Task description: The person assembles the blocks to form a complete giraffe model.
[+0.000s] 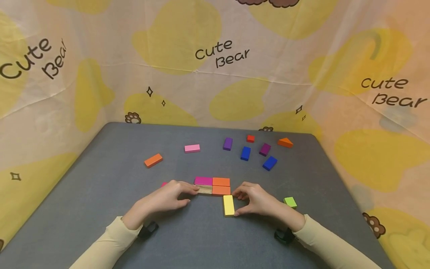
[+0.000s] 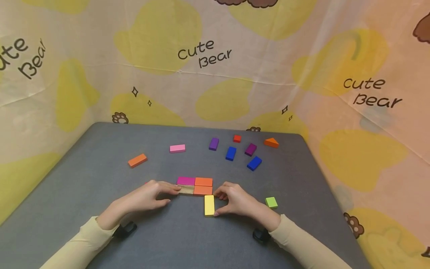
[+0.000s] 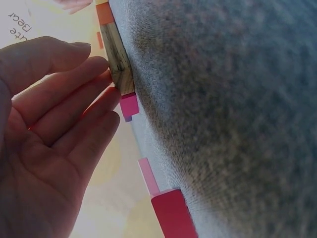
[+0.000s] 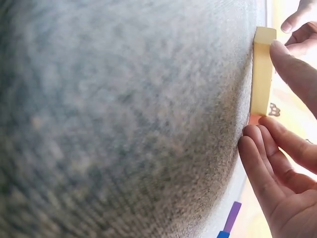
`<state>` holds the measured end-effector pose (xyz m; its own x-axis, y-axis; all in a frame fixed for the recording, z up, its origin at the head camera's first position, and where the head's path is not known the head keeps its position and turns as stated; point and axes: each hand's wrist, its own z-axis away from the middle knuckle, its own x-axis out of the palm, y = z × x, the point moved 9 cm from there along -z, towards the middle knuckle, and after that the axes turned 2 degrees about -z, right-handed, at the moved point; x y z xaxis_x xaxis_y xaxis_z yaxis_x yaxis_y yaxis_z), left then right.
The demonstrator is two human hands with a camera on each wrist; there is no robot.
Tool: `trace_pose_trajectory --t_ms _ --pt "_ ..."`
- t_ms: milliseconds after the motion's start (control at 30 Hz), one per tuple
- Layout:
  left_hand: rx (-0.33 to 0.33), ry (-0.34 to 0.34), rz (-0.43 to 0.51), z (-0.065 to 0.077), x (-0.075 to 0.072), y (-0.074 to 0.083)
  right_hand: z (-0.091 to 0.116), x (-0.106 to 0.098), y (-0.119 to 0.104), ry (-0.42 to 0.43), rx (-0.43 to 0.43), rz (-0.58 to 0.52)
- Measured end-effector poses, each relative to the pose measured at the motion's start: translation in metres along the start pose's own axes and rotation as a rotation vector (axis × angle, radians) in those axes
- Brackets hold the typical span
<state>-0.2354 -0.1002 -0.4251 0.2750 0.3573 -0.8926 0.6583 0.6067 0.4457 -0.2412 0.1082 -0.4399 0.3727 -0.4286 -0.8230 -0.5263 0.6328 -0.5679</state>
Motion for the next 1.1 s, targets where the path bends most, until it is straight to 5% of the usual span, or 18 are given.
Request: trace_pose_trajectory --t_ms 1100 --pt "0.009 0.007 -0.010 0.0002 -0.0006 0.0010 -0.0023 0.0017 -0.0077 0.030 -0.015 0.043"
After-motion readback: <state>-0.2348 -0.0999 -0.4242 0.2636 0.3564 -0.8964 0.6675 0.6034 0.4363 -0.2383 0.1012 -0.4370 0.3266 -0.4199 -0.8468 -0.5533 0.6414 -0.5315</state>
